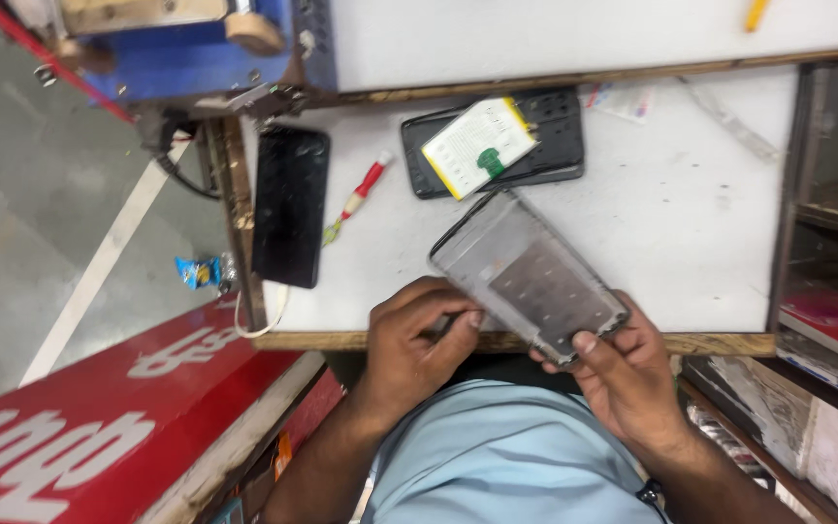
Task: The person cleans the inside of a disassembled smartphone back cover using a cloth. They wipe the surface repeatedly, then spray a liquid onto the cloth and continue wiping the cover's interior.
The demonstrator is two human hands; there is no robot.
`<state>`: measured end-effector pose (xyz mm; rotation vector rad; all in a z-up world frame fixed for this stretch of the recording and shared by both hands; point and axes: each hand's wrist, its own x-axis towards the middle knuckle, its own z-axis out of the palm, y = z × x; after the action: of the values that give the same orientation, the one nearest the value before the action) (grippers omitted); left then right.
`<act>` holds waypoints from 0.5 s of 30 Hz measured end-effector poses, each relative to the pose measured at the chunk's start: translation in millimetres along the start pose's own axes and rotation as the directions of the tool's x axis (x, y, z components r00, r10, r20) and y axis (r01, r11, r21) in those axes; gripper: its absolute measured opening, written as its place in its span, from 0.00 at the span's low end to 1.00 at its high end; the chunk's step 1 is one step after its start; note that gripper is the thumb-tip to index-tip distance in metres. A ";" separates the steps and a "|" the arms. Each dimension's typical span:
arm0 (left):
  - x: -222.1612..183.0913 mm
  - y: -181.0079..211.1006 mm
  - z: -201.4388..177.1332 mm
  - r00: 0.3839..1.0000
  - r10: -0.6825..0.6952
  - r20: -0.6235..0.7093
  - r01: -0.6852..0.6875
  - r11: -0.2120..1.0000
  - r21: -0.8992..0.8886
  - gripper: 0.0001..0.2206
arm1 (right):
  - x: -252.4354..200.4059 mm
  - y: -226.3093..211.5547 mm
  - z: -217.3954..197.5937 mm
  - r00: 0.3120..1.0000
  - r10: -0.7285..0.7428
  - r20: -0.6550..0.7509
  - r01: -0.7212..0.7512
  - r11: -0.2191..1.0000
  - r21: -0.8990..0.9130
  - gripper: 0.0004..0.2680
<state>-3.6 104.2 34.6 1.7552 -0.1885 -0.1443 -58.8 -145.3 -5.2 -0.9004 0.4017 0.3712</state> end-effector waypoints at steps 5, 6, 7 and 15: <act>-7.1 -11.8 -1.5 0.998 -0.049 0.048 0.055 0.987 -0.152 0.04 | 6.4 -4.0 7.4 0.998 -0.058 0.010 0.058 0.998 -0.040 0.16; -10.1 -14.0 -0.3 0.997 -0.059 0.046 0.066 0.985 -0.158 0.04 | 5.9 -4.0 7.9 0.998 -0.064 0.008 0.064 0.997 -0.043 0.16; -11.5 -15.9 -0.2 0.997 -0.066 0.044 0.073 0.984 -0.162 0.06 | 6.2 -3.7 9.1 0.998 -0.062 0.017 0.063 0.997 -0.037 0.16; -2.0 -1.3 20.6 0.998 0.048 0.041 -0.050 0.997 0.059 0.13 | 10.2 10.2 24.3 0.998 -0.025 0.065 0.014 0.987 0.160 0.15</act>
<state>-9.6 85.1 29.3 1.8067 -0.2672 -0.1391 -50.4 -118.4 -3.5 -0.7331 0.3556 0.3456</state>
